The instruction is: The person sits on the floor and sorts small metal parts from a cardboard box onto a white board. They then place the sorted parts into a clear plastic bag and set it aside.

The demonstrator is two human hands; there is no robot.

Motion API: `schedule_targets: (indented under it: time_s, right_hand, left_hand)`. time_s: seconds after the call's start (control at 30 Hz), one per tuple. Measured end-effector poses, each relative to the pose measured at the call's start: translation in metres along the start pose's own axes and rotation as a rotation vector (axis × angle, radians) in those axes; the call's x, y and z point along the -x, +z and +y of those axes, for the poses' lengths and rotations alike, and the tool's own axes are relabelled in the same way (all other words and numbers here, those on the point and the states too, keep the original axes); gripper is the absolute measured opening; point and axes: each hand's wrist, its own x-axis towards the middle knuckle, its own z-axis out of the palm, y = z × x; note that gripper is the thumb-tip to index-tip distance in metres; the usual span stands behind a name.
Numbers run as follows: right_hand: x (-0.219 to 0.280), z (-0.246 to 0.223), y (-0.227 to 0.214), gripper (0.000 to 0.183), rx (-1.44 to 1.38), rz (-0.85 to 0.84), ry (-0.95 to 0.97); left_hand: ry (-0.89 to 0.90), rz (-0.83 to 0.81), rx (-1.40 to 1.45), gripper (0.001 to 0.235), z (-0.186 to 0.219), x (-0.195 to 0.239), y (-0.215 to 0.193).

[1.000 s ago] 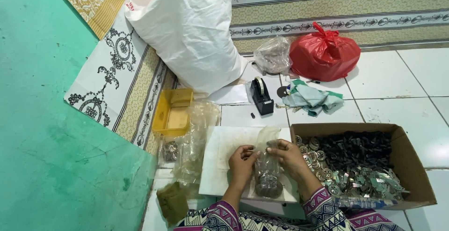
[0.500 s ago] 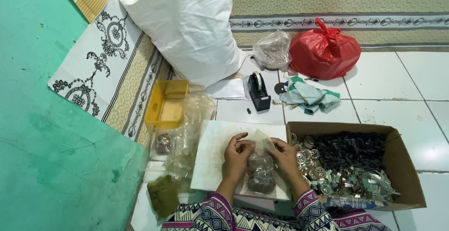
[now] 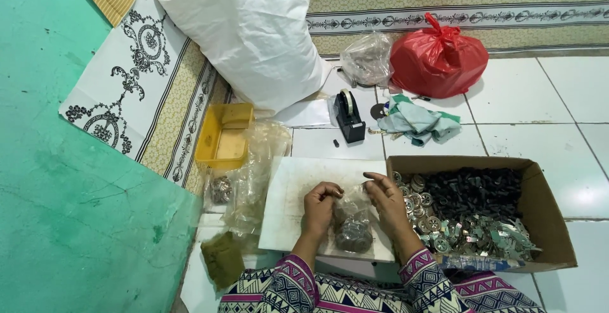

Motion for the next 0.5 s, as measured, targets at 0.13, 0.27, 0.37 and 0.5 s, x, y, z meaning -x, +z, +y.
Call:
schedule_targets:
  time_s: [0.13, 0.27, 0.37, 0.5]
  right_hand:
    - [-0.005, 0.014, -0.008, 0.044, 0.124, -0.076, 0.006]
    - [-0.011, 0.029, -0.014, 0.057, 0.172, -0.113, 0.014]
    - [-0.010, 0.030, -0.015, 0.055, 0.127, -0.088, 0.013]
    - [-0.012, 0.029, -0.016, 0.036, 0.015, -0.038, -0.010]
  left_hand:
    - [0.074, 0.009, -0.078, 0.033, -0.006, -0.001, -0.001]
    - [0.051, 0.015, -0.159, 0.030, -0.012, -0.004, -0.004]
    - [0.000, 0.022, -0.131, 0.030, -0.020, -0.007, -0.005]
    - [-0.005, -0.011, -0.109, 0.028, -0.010, -0.004, -0.007]
